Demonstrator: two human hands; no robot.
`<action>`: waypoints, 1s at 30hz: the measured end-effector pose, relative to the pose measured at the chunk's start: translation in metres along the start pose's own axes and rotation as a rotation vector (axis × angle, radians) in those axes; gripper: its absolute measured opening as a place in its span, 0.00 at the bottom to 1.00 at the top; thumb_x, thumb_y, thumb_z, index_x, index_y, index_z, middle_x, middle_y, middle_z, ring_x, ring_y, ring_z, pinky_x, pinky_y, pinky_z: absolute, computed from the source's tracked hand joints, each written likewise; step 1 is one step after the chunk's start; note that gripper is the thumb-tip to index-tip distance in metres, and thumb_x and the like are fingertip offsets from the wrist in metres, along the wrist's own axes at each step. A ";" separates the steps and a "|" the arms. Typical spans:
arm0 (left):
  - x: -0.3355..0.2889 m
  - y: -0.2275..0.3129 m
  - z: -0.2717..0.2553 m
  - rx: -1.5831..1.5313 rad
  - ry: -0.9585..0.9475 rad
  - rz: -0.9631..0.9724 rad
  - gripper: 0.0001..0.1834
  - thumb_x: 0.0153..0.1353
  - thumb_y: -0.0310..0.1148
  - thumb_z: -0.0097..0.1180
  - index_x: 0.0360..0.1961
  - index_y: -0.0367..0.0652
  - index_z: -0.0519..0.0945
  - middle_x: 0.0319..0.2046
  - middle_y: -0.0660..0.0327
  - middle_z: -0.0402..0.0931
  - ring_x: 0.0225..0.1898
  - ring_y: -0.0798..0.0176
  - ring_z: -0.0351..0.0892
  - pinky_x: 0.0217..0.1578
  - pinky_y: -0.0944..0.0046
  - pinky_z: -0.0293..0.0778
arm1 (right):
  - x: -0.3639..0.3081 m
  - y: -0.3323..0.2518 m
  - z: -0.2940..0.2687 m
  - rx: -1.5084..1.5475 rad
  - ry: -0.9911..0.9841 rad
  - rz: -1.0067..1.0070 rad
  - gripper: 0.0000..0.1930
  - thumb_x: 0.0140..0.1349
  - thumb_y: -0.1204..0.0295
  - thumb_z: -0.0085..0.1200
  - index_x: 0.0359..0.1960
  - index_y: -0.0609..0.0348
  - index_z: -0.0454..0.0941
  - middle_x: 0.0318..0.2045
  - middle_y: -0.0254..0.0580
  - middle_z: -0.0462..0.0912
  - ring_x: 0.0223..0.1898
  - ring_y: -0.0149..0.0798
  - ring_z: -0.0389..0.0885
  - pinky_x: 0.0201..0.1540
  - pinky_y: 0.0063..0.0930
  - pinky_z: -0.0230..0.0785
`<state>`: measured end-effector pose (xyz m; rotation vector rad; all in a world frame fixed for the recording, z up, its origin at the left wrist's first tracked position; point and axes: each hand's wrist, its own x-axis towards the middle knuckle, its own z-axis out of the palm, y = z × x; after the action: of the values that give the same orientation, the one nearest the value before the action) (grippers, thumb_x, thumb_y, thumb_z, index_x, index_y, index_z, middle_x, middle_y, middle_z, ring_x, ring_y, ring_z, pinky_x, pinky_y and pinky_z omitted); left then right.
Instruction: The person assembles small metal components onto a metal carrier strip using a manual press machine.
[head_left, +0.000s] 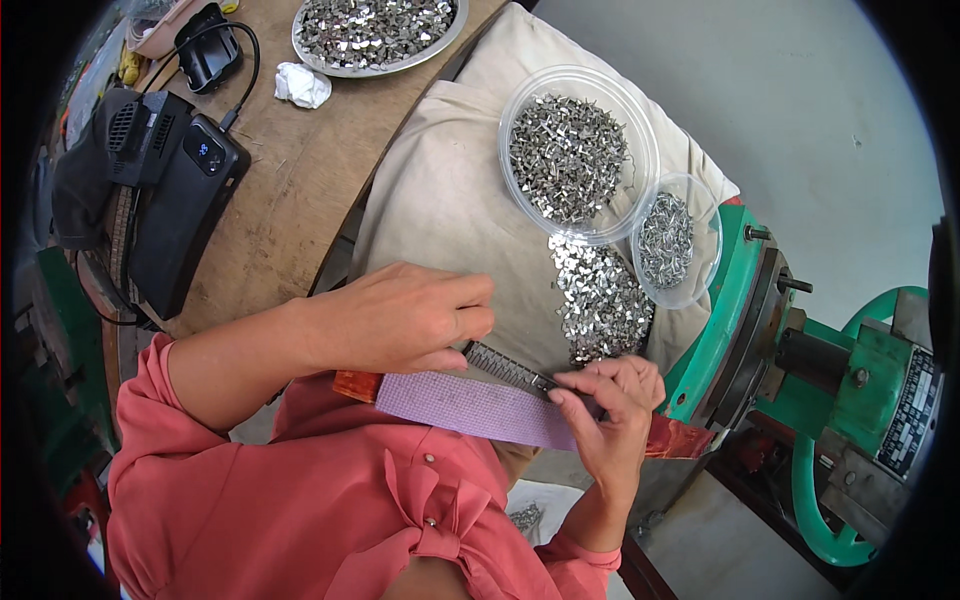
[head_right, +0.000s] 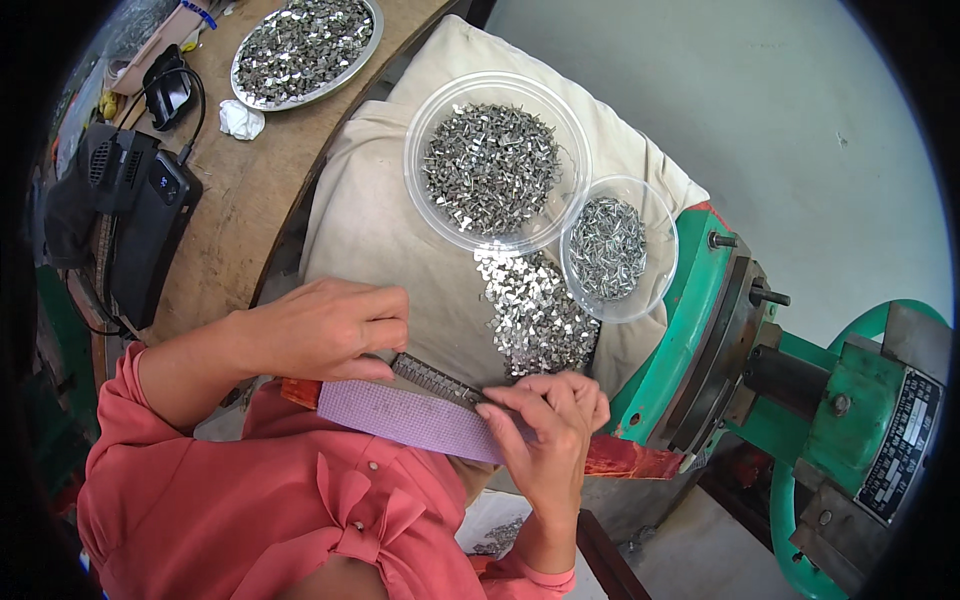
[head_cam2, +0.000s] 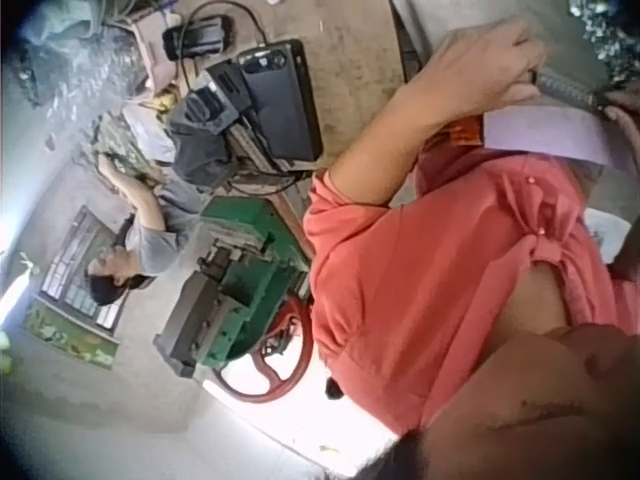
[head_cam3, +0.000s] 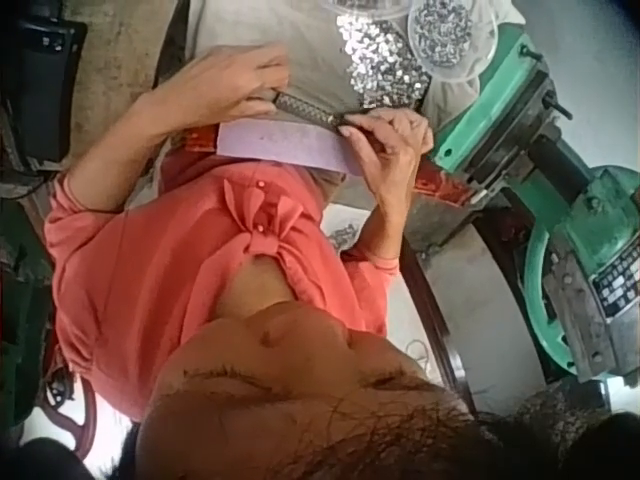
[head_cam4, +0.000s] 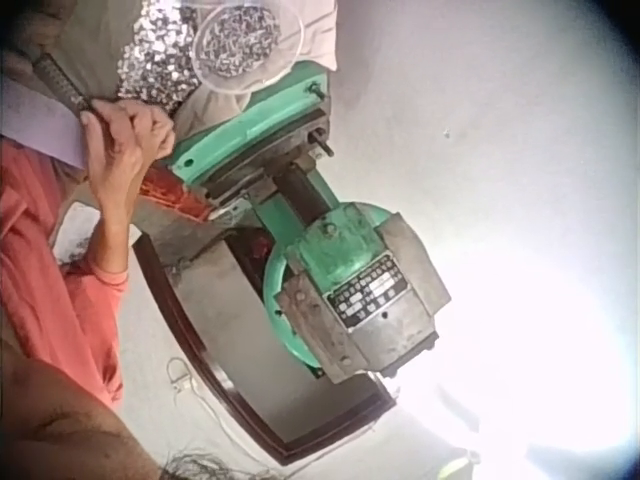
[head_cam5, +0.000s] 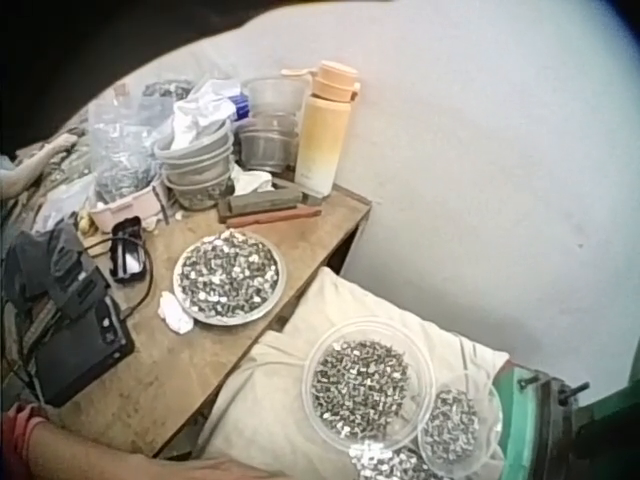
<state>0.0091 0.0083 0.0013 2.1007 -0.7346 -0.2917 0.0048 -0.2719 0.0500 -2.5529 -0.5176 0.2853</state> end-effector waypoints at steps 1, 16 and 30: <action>0.000 0.000 0.000 -0.006 0.002 0.006 0.16 0.49 0.33 0.70 0.33 0.41 0.74 0.36 0.59 0.69 0.36 0.53 0.78 0.34 0.54 0.74 | -0.003 0.000 0.000 0.001 0.001 -0.003 0.11 0.45 0.66 0.73 0.33 0.46 0.89 0.32 0.25 0.80 0.44 0.37 0.71 0.55 0.37 0.51; -0.002 0.005 -0.003 0.082 -0.140 0.089 0.16 0.48 0.35 0.69 0.30 0.43 0.73 0.34 0.60 0.70 0.39 0.55 0.77 0.42 0.55 0.72 | -0.026 0.004 0.013 -0.106 -0.018 -0.028 0.16 0.38 0.64 0.76 0.31 0.48 0.88 0.33 0.27 0.78 0.45 0.40 0.70 0.53 0.37 0.52; -0.003 0.001 0.001 0.086 -0.076 0.101 0.17 0.45 0.39 0.70 0.28 0.45 0.73 0.31 0.63 0.68 0.33 0.56 0.75 0.37 0.57 0.70 | -0.019 -0.017 0.027 -0.311 0.138 -0.306 0.10 0.44 0.67 0.70 0.29 0.40 0.83 0.38 0.18 0.78 0.43 0.32 0.72 0.49 0.36 0.51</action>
<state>0.0057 0.0094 0.0014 2.1343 -0.9101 -0.2900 -0.0253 -0.2538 0.0385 -2.7082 -0.9476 -0.0886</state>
